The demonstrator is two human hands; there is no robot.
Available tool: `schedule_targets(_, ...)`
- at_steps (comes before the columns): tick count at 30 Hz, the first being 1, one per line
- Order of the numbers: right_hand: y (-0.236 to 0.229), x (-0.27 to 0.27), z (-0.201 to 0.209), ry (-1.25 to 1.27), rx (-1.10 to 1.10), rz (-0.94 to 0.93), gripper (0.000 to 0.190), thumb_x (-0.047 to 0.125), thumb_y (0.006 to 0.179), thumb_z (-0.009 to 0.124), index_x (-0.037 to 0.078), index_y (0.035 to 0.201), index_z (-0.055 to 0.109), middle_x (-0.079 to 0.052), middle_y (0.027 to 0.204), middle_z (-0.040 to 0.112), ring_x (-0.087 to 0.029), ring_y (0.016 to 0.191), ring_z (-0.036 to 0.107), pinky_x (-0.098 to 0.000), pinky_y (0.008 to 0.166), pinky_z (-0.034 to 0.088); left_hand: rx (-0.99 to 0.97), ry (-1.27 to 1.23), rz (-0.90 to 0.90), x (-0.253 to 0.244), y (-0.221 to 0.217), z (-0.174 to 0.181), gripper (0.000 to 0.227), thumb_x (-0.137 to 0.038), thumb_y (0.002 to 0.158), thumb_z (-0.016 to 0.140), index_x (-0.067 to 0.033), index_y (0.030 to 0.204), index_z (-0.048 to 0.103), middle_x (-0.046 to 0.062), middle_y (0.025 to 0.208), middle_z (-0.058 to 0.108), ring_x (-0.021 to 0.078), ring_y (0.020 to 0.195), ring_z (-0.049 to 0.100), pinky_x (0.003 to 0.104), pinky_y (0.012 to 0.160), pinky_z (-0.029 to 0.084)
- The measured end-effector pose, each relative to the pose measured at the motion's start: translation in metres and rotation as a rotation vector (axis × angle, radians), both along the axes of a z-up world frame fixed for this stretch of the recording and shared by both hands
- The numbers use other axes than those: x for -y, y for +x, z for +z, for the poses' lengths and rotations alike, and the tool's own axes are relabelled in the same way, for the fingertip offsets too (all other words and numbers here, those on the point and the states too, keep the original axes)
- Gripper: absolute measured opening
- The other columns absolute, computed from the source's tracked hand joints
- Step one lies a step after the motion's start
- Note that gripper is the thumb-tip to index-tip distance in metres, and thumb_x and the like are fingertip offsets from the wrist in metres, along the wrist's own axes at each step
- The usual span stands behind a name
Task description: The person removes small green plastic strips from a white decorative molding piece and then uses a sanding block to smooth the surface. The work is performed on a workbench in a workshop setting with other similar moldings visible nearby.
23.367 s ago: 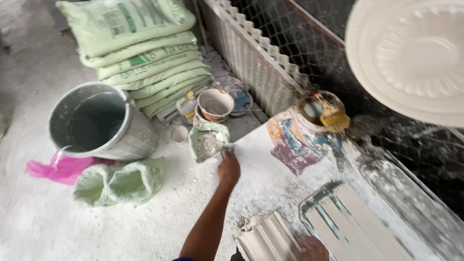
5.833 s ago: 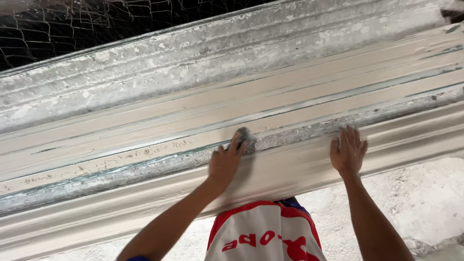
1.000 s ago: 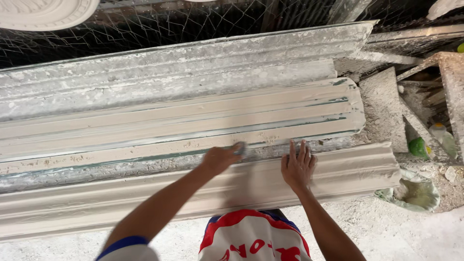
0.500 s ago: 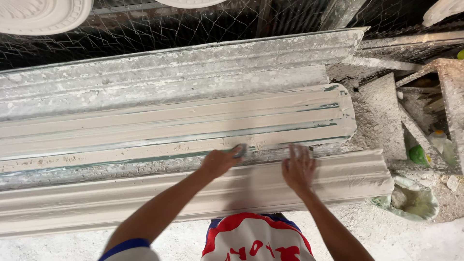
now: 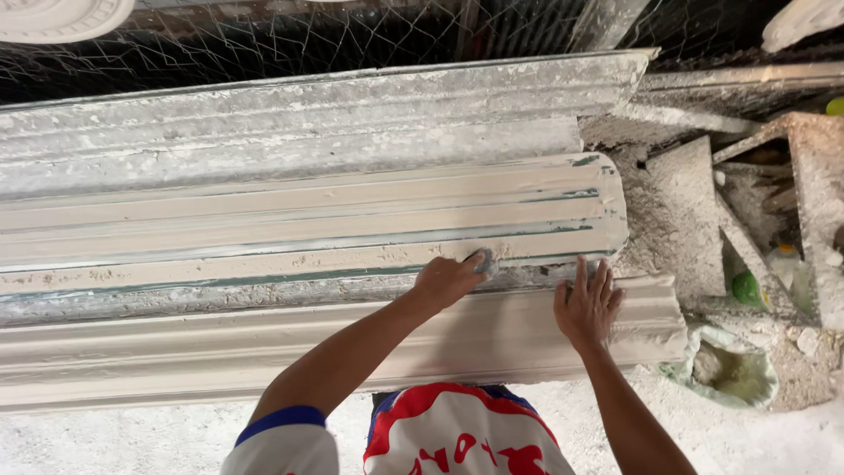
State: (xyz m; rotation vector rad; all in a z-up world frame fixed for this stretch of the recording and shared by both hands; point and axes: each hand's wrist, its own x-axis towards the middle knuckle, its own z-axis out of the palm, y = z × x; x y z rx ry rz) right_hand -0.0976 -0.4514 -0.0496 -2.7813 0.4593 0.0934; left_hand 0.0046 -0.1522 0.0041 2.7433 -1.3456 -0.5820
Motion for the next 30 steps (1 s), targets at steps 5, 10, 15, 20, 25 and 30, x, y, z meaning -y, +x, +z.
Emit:
schedule_targets(5, 0.000, 0.001, 0.002, -0.018, -0.012, -0.010, 0.067, 0.047, 0.102, 0.037, 0.020, 0.162, 0.027, -0.027, 0.166, 0.020, -0.045, 0.154, 0.019, -0.0674, 0.120, 0.007, -0.348, -0.225, 0.306, -0.110, -0.035, 0.023, 0.069, -0.004, 0.092, 0.059, -0.0262, 0.155, 0.040, 0.016, 0.148, 0.048, 0.0274, 0.095, 0.070, 0.042, 0.078, 0.059)
schedule_targets(10, 0.004, 0.001, 0.002, -0.050, 0.007, -0.003, 0.069, 0.046, 0.100, 0.039, 0.017, 0.162, 0.029, -0.030, 0.165, 0.021, -0.045, 0.153, 0.021, -0.0682, 0.119, 0.008, -0.312, -0.047, 0.680, -0.256, -0.063, 0.041, 0.040, -0.032, 0.104, 0.050, -0.0234, 0.142, 0.054, 0.010, 0.093, 0.074, 0.0222, 0.073, 0.073, 0.041, 0.067, 0.062)
schedule_targets(15, 0.005, -0.001, -0.003, -0.082, -0.012, 0.013, 0.069, 0.046, 0.102, 0.038, 0.015, 0.162, 0.028, -0.032, 0.165, 0.021, -0.045, 0.152, 0.022, -0.0689, 0.118, 0.008, -0.255, 0.020, 0.657, -0.286, -0.060, 0.004, 0.037, -0.037, 0.108, 0.044, -0.0108, 0.129, 0.058, 0.013, 0.080, 0.072, 0.0267, 0.063, 0.072, 0.043, 0.059, 0.063)
schedule_targets(20, 0.002, 0.004, -0.007, -0.055, -0.051, -0.008, 0.069, 0.048, 0.102, 0.035, 0.018, 0.163, 0.025, -0.027, 0.167, 0.018, -0.045, 0.153, 0.018, -0.0657, 0.121, 0.008, -0.138, -0.095, 0.519, -0.277, -0.067, -0.010, 0.041, -0.037, 0.107, 0.042, -0.0105, 0.134, 0.057, 0.015, 0.078, 0.073, 0.0280, 0.063, 0.072, 0.043, 0.059, 0.061)
schedule_targets(25, -0.013, -0.003, -0.007, -0.083, -0.005, 0.049, 0.066, 0.048, 0.104, 0.033, 0.017, 0.162, 0.028, -0.027, 0.169, 0.017, -0.048, 0.154, 0.016, -0.0634, 0.121, 0.009, -0.154, 0.065, 0.491, -0.352, -0.065, 0.003, 0.045, -0.041, 0.106, 0.036, -0.0184, 0.144, 0.049, 0.016, 0.105, 0.073, 0.0263, 0.063, 0.072, 0.041, 0.055, 0.064)
schedule_targets(30, -0.049, -0.051, -0.007, -0.139, -0.017, 0.035, 0.061, 0.044, 0.102, 0.033, 0.022, 0.159, 0.035, -0.019, 0.168, 0.027, -0.042, 0.156, 0.020, -0.0622, 0.125, 0.010, -0.211, 0.070, 0.487, -0.379, -0.052, 0.004, 0.049, -0.042, 0.108, 0.032, -0.0249, 0.153, 0.042, 0.019, 0.117, 0.072, 0.0256, 0.069, 0.074, 0.040, 0.064, 0.063)
